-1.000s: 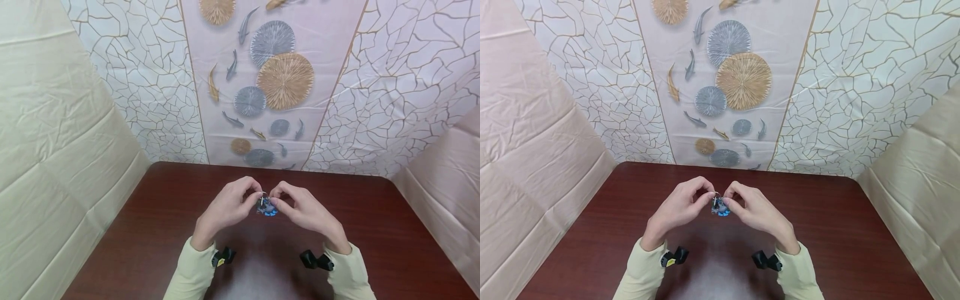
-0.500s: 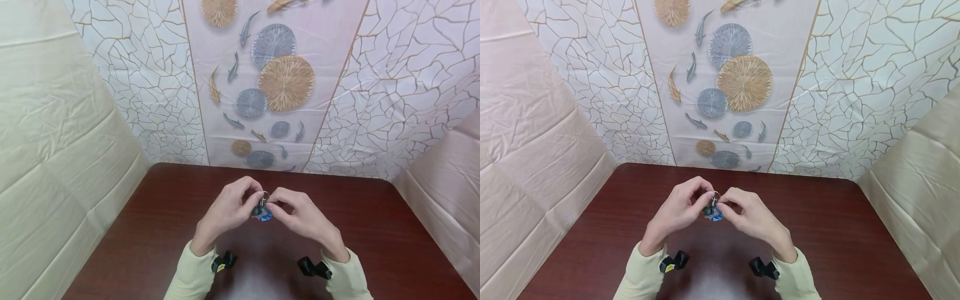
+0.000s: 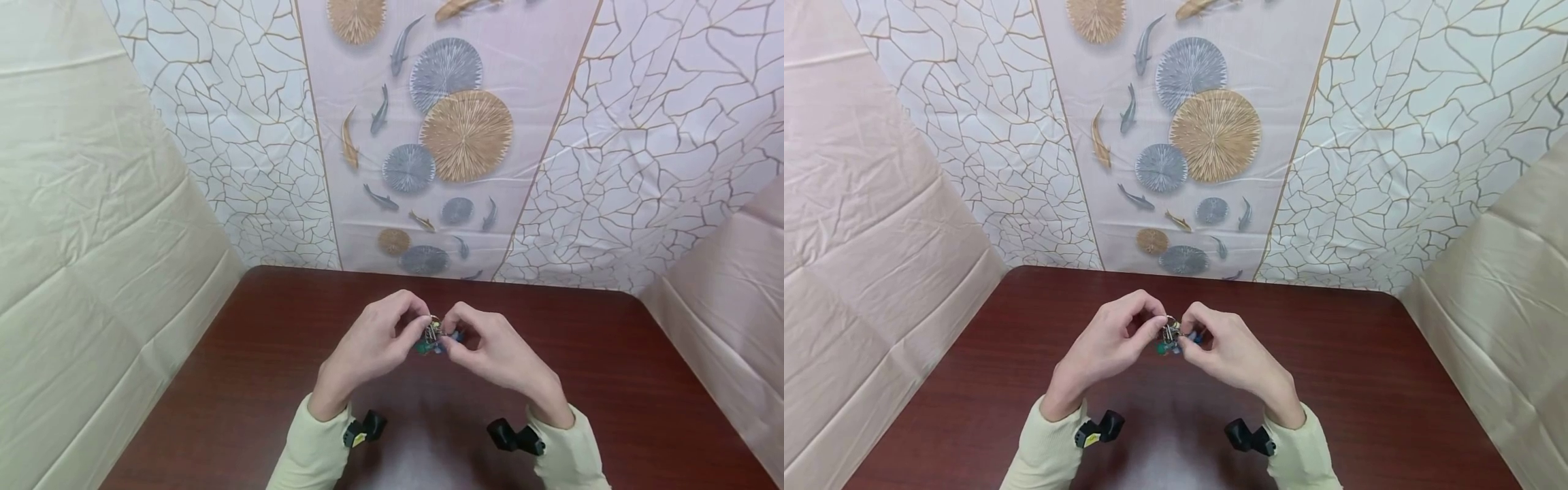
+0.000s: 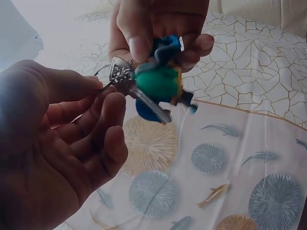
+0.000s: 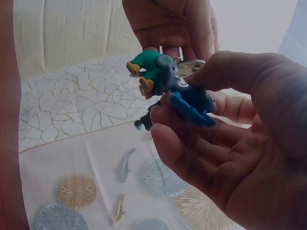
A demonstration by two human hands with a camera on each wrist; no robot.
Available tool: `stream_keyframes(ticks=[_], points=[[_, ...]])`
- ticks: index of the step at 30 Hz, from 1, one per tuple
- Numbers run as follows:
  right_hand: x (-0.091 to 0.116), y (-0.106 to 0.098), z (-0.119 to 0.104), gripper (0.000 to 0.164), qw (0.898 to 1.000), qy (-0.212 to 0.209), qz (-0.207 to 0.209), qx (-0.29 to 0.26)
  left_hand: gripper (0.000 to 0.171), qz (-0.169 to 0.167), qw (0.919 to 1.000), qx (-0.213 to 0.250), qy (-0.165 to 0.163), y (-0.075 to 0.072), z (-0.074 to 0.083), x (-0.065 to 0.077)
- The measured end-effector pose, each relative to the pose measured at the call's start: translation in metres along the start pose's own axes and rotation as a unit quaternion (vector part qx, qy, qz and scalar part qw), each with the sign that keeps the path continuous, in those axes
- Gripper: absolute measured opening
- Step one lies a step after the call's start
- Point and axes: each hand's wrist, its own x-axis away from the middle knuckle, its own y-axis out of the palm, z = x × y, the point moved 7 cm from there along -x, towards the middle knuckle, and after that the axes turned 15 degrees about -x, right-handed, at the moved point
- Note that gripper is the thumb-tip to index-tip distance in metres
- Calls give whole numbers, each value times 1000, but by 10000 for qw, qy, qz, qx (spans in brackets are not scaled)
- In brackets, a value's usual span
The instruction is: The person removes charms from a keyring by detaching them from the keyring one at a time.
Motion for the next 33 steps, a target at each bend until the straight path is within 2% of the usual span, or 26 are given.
stream_keyframes(ticks=[6, 13, 17, 20, 25, 33], points=[[1, -6, -2, 25, 9993, -107, 118, 325, 4, -103, 9999, -55, 55, 0, 2, 0], [0, 2, -4, 21, 9997, -170, -174, -69, 4, 60, 9998, 163, 101, -6, 6, 1], [-1, 5, -8, 19, 9983, -495, -225, -224, 4, 170, 9991, 326, 208, -10, 11, 2], [-2, 4, -13, 24, 9967, -765, -32, -267, 5, 218, 9987, 384, 246, -11, 13, 2], [0, 1, -19, 25, 9939, -978, 349, -358, 4, 281, 9986, 409, 162, -12, 14, 2], [0, 5, -25, 26, 9901, -1220, -10, -689, 3, 232, 9960, 862, -93, -12, 12, 2]])
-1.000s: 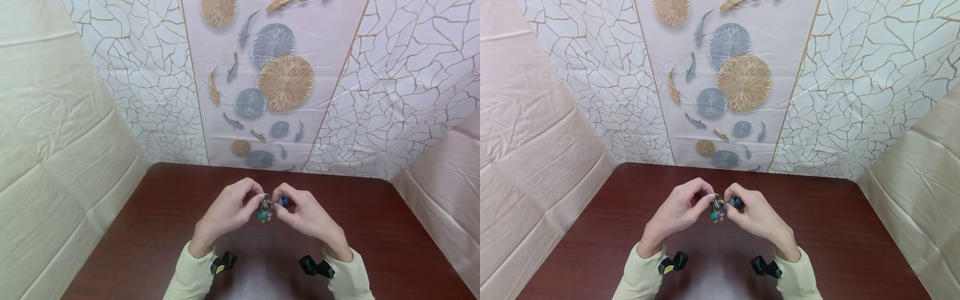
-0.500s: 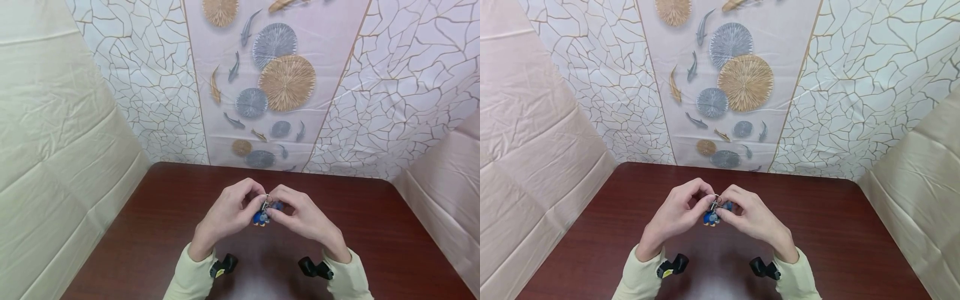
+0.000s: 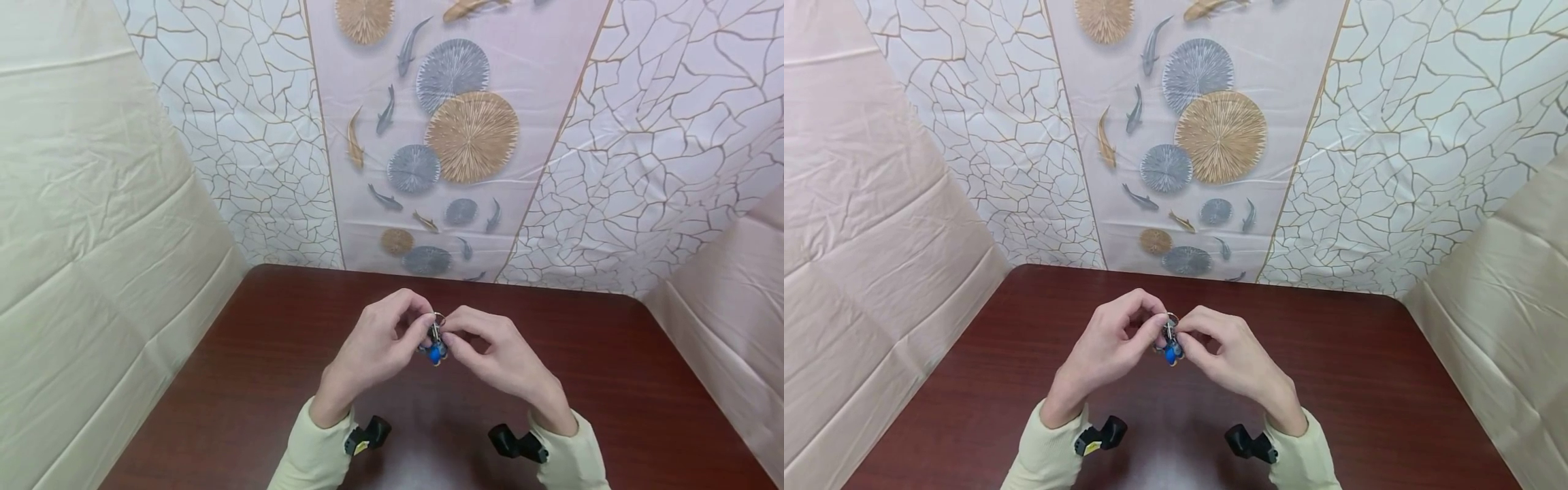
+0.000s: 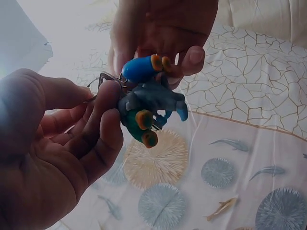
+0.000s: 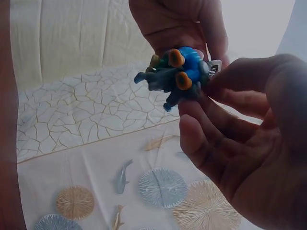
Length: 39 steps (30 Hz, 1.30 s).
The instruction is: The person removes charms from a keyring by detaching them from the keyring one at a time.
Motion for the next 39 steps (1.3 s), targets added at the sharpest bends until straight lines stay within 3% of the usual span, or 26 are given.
stream_keyframes(ticks=[6, 14, 23, 28, 34, 39], points=[[1, 3, 4, 21, 9998, 167, -46, 23, 4, 38, 10000, -31, -40, 1, -1, 0], [1, -6, -2, 24, 9988, -77, 145, 465, 4, 16, 9983, -550, 190, -1, 3, 2], [4, -15, -1, 26, 9961, 612, 353, 532, 9, -461, 9958, -272, 746, 5, 12, 3], [5, -17, -3, 28, 9967, 372, 441, 564, 8, -469, 9924, -295, 1095, 8, 16, 5], [6, -19, -6, 29, 9968, 68, 562, 572, 3, -597, 9908, -177, 1201, 11, 19, 6], [6, -20, -7, 29, 9956, 161, 631, 679, 4, -622, 9901, -231, 1238, 11, 19, 5]])
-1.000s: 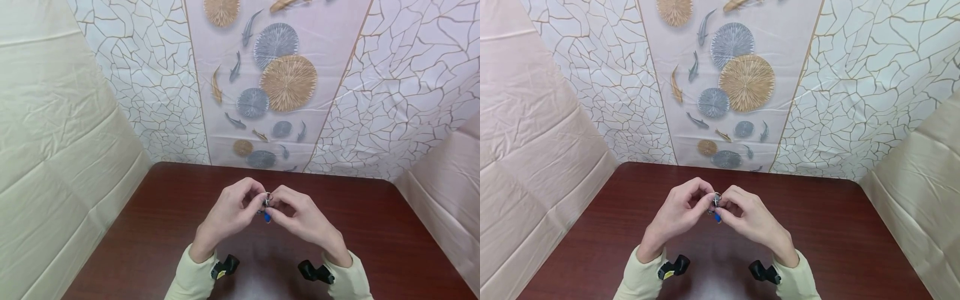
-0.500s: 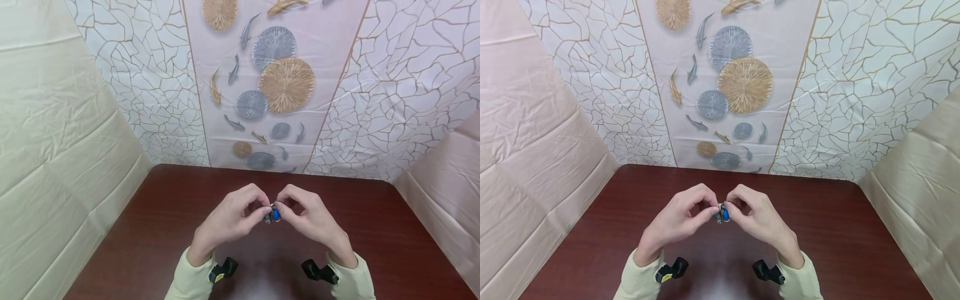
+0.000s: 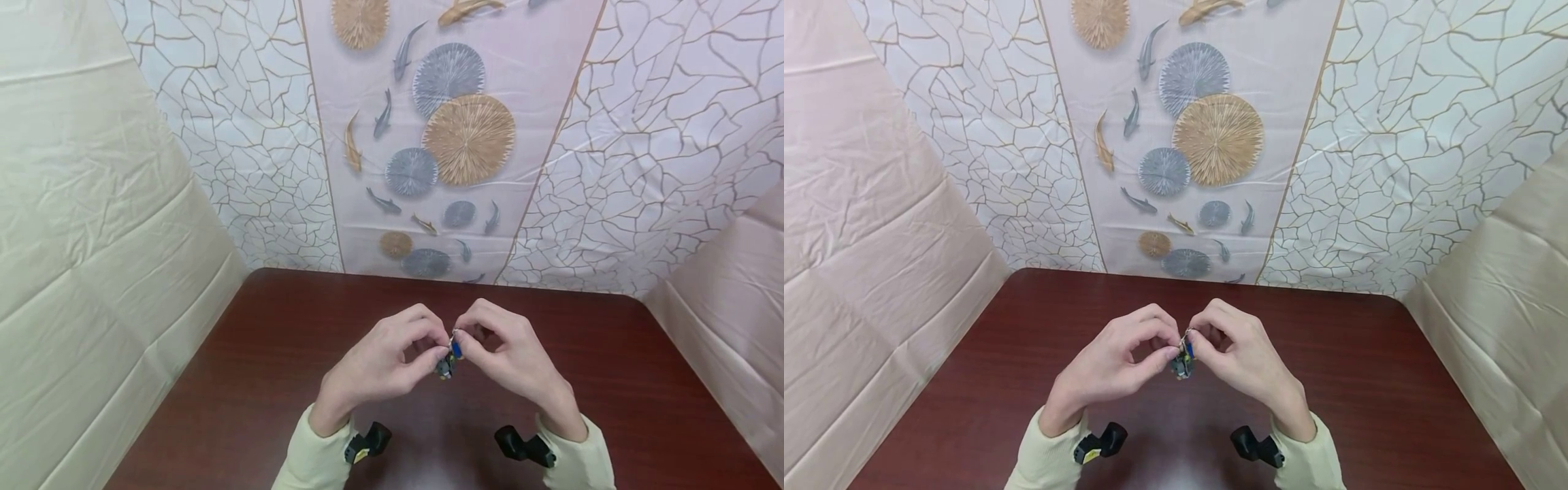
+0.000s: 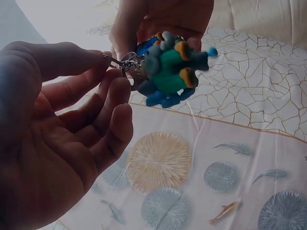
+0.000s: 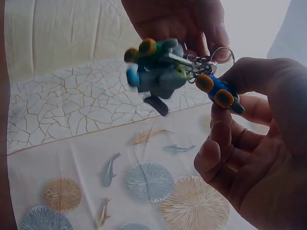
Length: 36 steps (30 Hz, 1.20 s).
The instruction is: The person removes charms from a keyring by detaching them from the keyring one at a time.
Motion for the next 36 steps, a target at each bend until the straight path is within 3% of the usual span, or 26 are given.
stream_keyframes(ticks=[8, 18, 25, 36], points=[[1, -2, -3, 29, 9998, 2, 105, 162, 5, 55, 9996, -197, 176, 0, 3, -2], [1, -3, -9, 28, 9994, -199, 236, 172, 6, 143, 9987, -448, 171, 1, 4, -4], [2, -1, -11, 27, 9996, -175, 188, 154, 7, 228, 9983, -541, 31, 0, 1, -3], [1, 3, -14, 32, 9984, -508, 222, -50, 4, 288, 9968, -680, -318, 1, -4, -3]])
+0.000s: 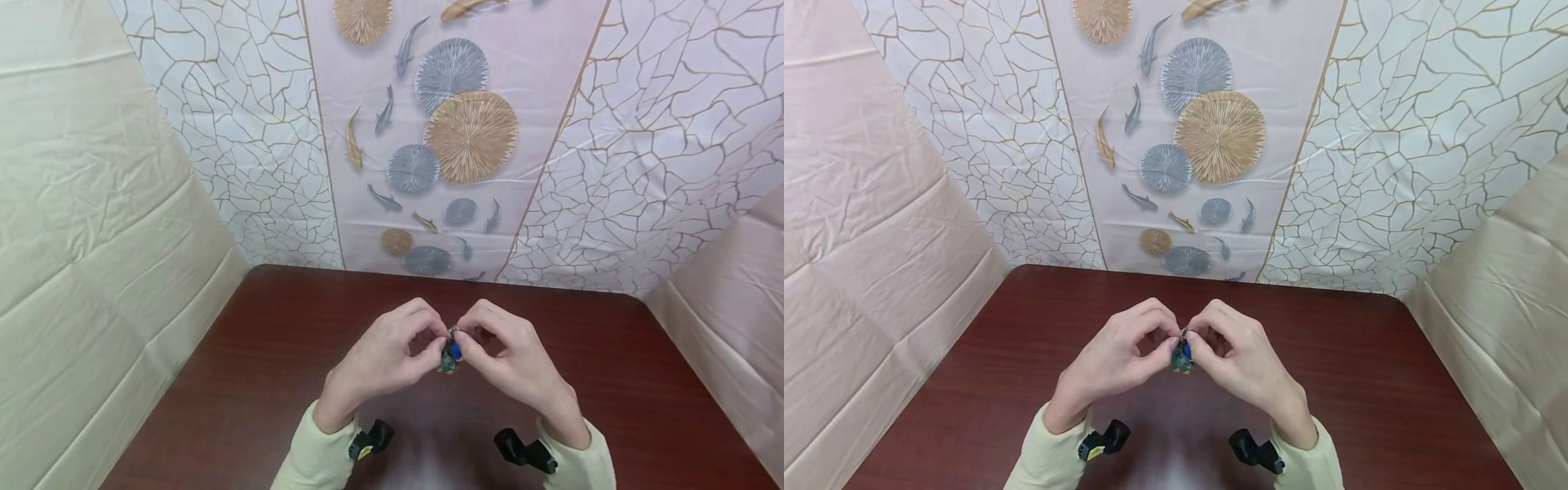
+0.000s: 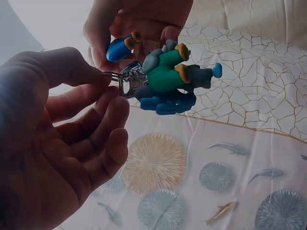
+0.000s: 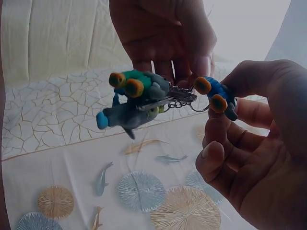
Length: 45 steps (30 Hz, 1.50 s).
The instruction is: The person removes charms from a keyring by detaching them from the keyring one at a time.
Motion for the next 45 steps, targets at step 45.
stream_keyframes(ticks=[45], points=[[0, 2, -1, 34, 9987, 28, 27, -513, 14, -327, 9980, 355, -412, 10, -4, -2]])
